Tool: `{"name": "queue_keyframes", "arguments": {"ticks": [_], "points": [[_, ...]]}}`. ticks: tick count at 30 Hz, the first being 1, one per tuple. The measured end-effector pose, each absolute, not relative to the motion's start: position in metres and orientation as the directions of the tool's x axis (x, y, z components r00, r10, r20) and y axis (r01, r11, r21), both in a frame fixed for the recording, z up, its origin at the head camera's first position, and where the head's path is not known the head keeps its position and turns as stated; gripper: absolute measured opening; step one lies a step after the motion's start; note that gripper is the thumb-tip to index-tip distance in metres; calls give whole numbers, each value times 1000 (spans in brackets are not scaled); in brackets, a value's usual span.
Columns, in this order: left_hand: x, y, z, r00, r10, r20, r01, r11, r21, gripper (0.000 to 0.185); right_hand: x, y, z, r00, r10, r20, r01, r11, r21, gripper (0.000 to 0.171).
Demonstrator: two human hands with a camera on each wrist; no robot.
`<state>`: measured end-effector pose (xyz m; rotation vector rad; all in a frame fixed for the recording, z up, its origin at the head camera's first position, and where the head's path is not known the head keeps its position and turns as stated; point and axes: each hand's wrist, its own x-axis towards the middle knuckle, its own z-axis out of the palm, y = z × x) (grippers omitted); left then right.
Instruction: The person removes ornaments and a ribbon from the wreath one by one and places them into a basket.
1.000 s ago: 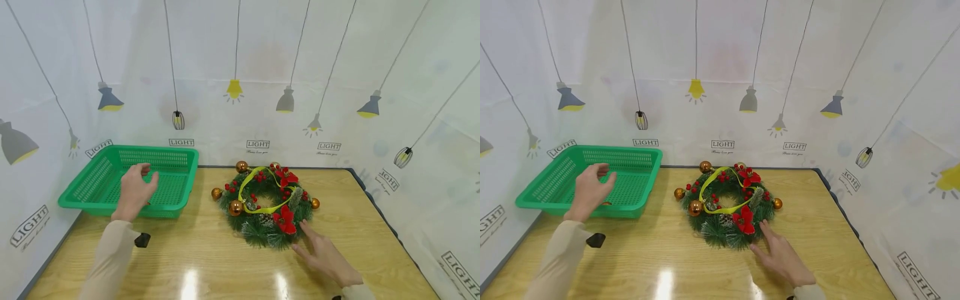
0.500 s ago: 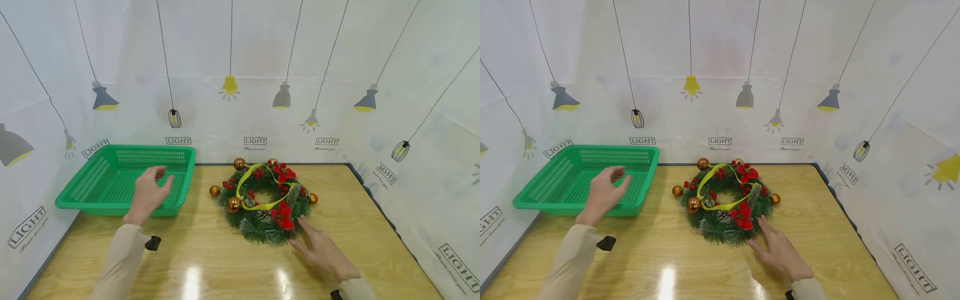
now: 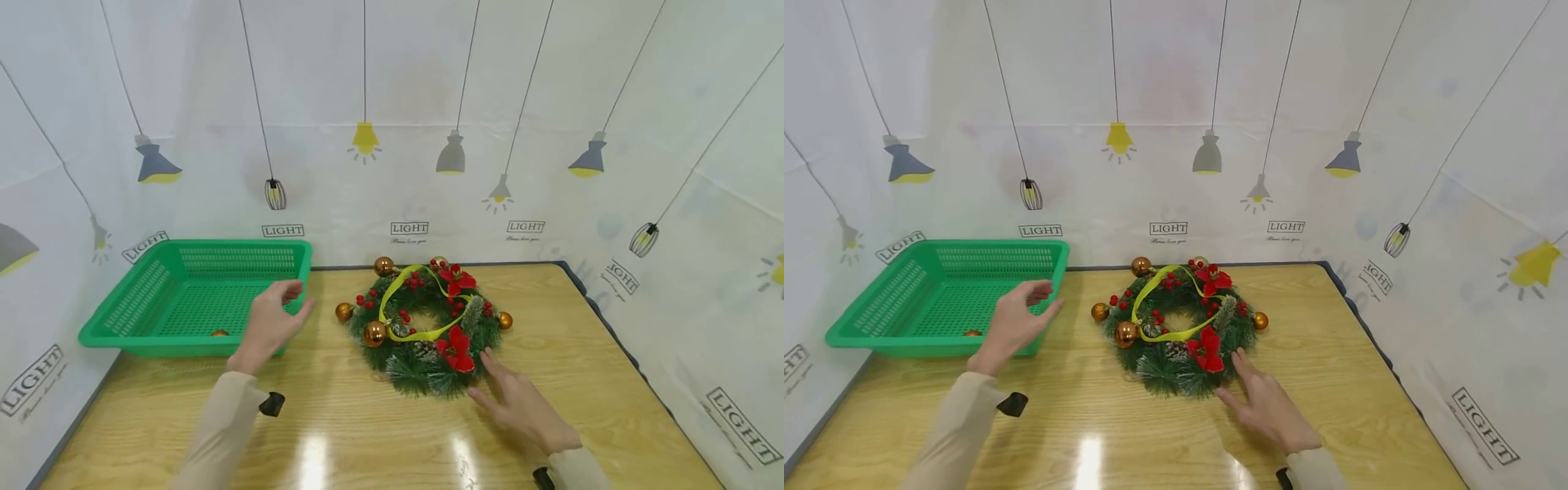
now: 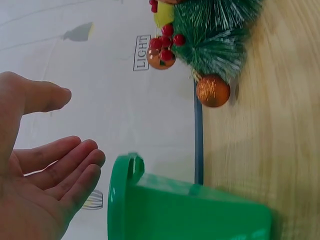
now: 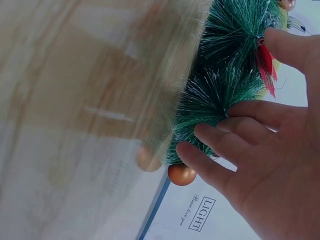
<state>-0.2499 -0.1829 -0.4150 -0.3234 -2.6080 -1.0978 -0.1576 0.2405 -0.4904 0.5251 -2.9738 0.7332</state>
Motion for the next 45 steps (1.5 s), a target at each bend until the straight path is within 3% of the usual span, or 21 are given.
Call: {"name": "queue_keyframes", "arguments": {"ticks": [27,45], "points": [[-239,-112,-453,-936,252,244,349,602,718,49,-158,240,-490,-943,-308,128,-332,829,-450,77],[-237,-93,-462,-921,306,242,387,636,667,50,-158,239,-488,-944,-309,119,-328,829,-453,75]]}}
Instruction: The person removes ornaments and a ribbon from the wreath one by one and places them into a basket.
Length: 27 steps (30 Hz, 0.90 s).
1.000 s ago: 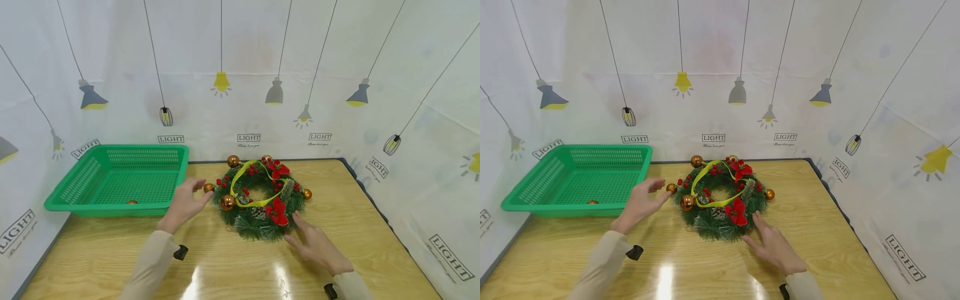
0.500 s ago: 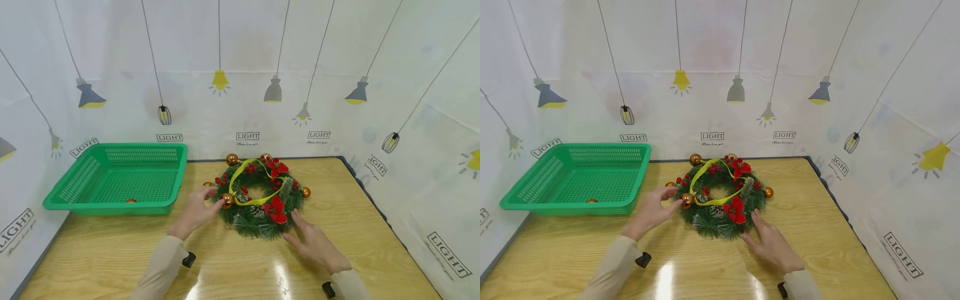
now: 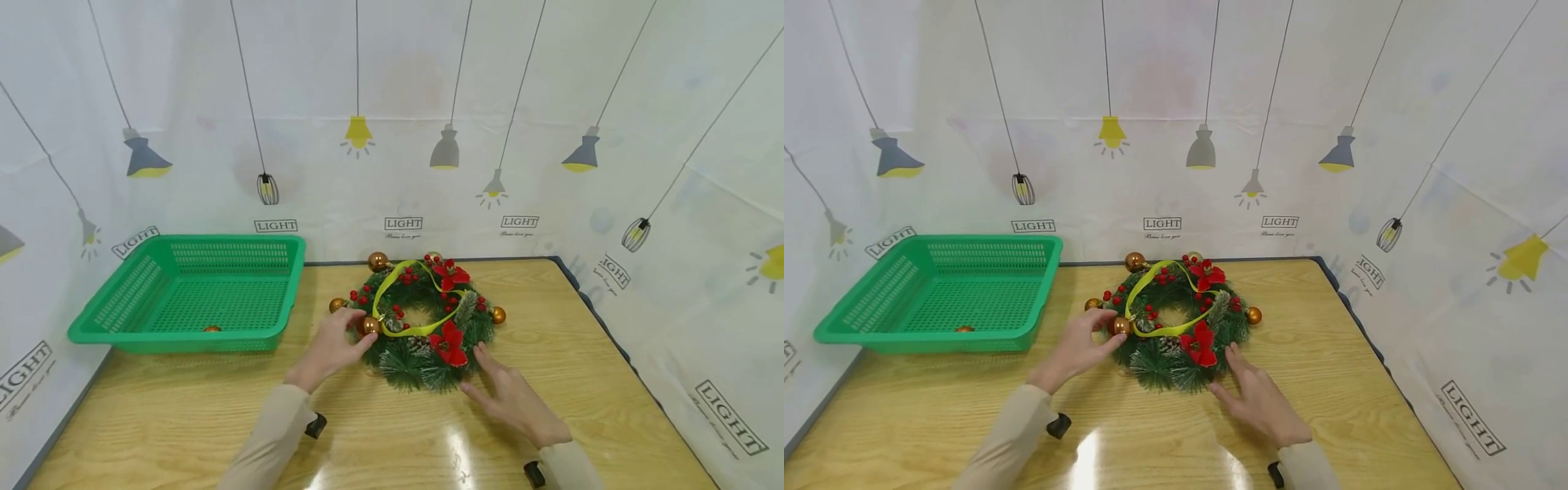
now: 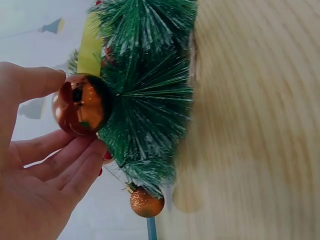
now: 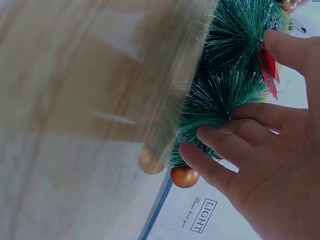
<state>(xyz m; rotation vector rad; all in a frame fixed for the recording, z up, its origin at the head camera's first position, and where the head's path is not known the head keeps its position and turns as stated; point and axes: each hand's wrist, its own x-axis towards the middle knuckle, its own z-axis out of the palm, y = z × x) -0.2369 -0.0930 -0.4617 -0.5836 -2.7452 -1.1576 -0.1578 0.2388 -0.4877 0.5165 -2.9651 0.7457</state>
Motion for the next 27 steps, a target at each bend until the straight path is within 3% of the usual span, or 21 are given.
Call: {"name": "queue_keyframes", "arguments": {"ticks": [11,27], "points": [[-238,-87,-473,-921,275,277,388,576,720,48,-159,239,-490,-930,-331,158,-366,827,-427,75],[-246,-84,-455,-906,257,337,424,547,722,48,-157,240,-493,-927,-337,167,-375,815,-442,77]]}}
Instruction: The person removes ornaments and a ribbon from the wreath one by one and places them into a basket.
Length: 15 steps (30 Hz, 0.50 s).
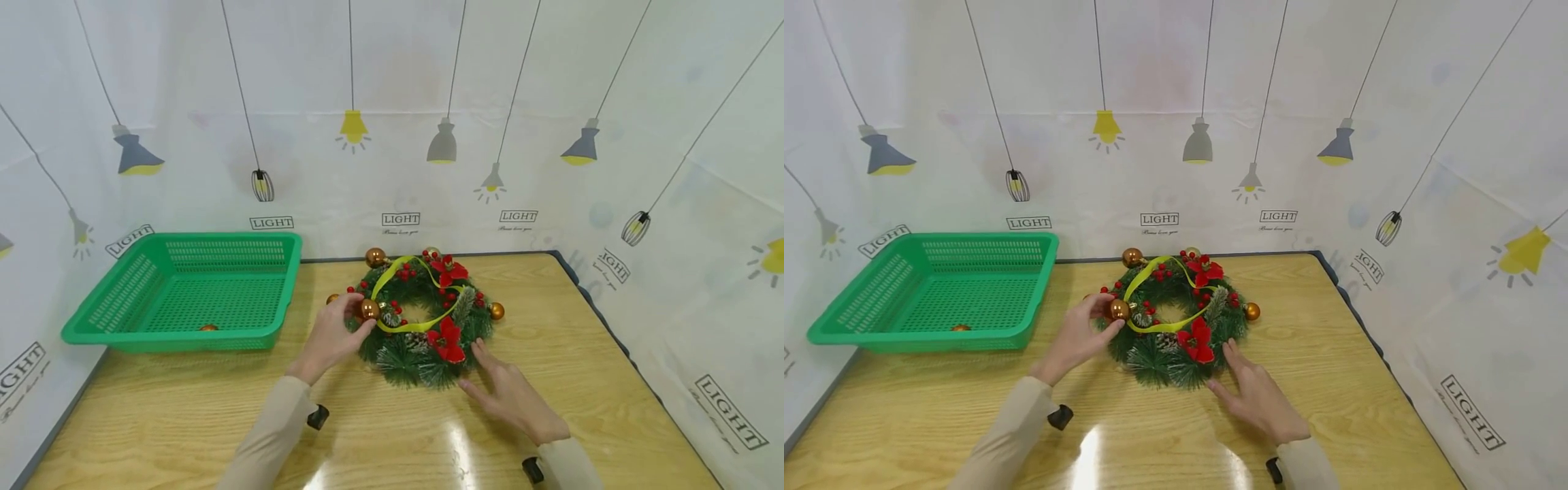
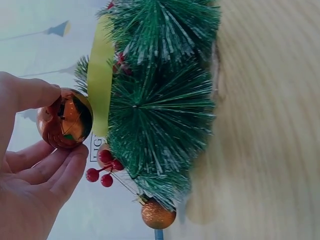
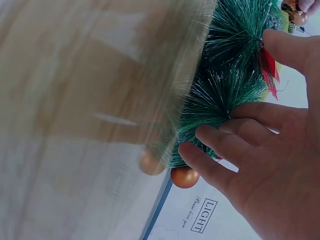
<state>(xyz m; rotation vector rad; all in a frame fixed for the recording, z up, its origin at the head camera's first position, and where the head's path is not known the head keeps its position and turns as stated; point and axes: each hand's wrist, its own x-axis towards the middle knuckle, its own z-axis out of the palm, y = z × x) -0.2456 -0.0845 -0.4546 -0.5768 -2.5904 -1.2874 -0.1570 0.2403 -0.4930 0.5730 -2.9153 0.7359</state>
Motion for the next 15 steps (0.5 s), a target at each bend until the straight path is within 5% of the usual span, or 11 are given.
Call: {"name": "queue_keyframes", "arguments": {"ticks": [15], "points": [[-258,-72,-440,-892,295,341,451,577,681,49,-160,243,-491,-943,-316,102,-325,813,-484,79]]}}
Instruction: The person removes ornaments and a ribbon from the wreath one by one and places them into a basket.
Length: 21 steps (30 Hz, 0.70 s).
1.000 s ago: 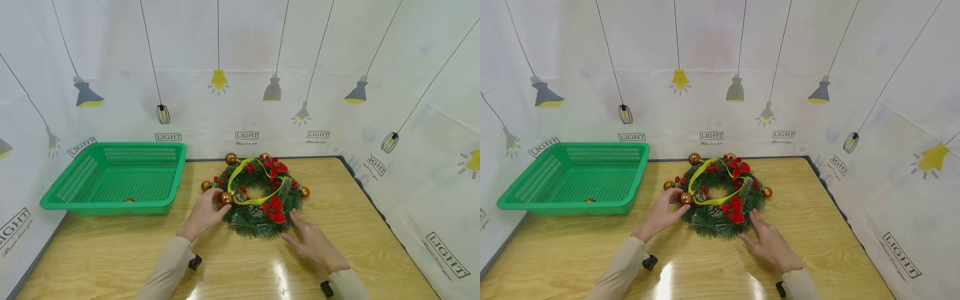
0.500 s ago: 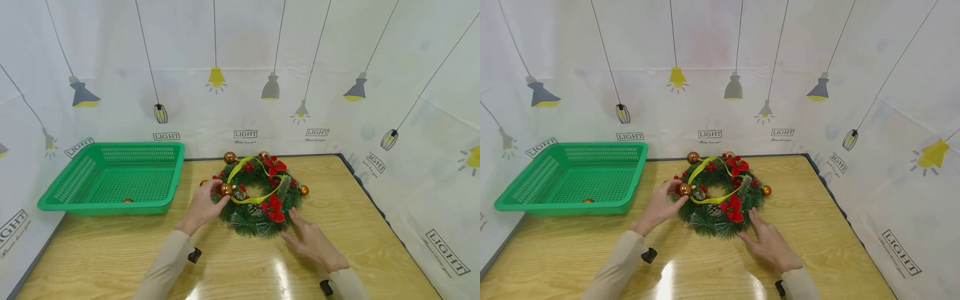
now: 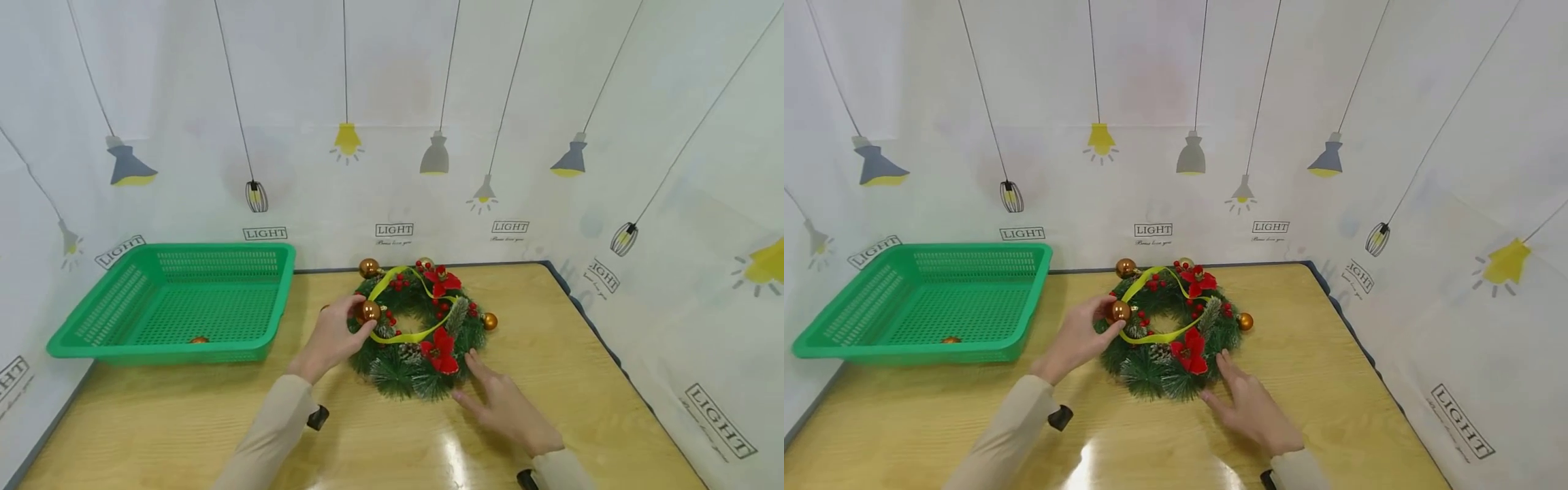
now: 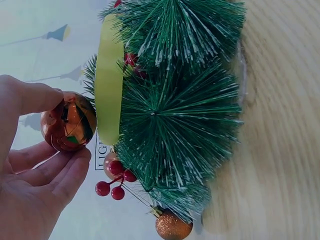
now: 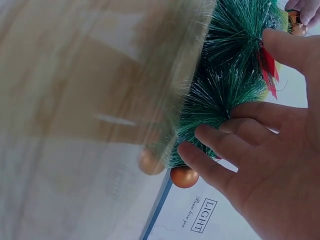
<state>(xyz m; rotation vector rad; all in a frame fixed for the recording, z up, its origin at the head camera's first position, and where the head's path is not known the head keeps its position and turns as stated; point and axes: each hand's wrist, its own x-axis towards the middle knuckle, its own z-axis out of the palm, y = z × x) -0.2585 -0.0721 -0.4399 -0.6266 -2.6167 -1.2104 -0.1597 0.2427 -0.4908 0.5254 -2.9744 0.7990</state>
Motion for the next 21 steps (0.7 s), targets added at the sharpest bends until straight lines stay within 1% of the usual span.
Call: {"name": "queue_keyframes", "arguments": {"ticks": [3,8,12,21], "points": [[-260,-71,-441,-891,288,351,454,578,678,47,-159,242,-492,-949,-304,86,-305,810,-502,78],[-263,-72,-443,-885,270,378,464,575,674,45,-160,243,-493,-950,-294,102,-304,812,-499,76],[-263,-72,-443,-887,280,367,461,587,666,47,-157,242,-496,-951,-295,96,-303,820,-486,76],[-269,-63,-437,-881,320,349,474,592,652,47,-157,242,-495,-945,-302,127,-325,816,-479,76]]}}
